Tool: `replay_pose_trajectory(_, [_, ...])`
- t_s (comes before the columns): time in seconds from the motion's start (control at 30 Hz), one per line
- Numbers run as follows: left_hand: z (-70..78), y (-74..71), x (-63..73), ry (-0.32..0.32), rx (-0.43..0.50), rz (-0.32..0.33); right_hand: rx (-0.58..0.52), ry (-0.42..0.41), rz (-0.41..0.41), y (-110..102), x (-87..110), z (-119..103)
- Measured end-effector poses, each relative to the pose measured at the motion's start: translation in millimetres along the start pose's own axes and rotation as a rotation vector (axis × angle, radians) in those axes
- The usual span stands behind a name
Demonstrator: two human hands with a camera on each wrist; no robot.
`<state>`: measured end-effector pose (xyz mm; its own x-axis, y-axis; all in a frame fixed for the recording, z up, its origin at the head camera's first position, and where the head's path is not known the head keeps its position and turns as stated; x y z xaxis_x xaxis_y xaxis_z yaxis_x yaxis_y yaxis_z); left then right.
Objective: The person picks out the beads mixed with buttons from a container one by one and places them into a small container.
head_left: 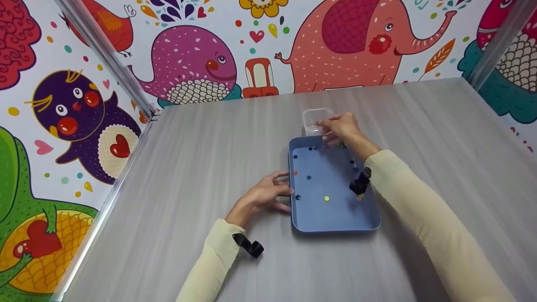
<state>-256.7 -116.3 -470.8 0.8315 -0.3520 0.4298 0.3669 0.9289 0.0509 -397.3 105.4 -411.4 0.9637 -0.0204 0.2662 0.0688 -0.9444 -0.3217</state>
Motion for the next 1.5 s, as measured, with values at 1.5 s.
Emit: replay_pose_trajectory(1.5, [-2.0, 0.4, -1.2, 0.008, 0.021, -0.008, 0.018, -0.108, 0.052, 2, 19.8, 8])
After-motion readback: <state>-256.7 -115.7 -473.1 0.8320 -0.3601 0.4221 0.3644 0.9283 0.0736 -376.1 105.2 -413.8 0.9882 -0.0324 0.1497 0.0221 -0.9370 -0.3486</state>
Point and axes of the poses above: each hand's wrist, its own x-axis away from the middle knuckle, its own y-axis out of the palm, z = x × y, the point moved 5 cm from there along -x, towards the middle knuckle, and after that the axes turned 1 degree about -x, right-handed, at the moved point
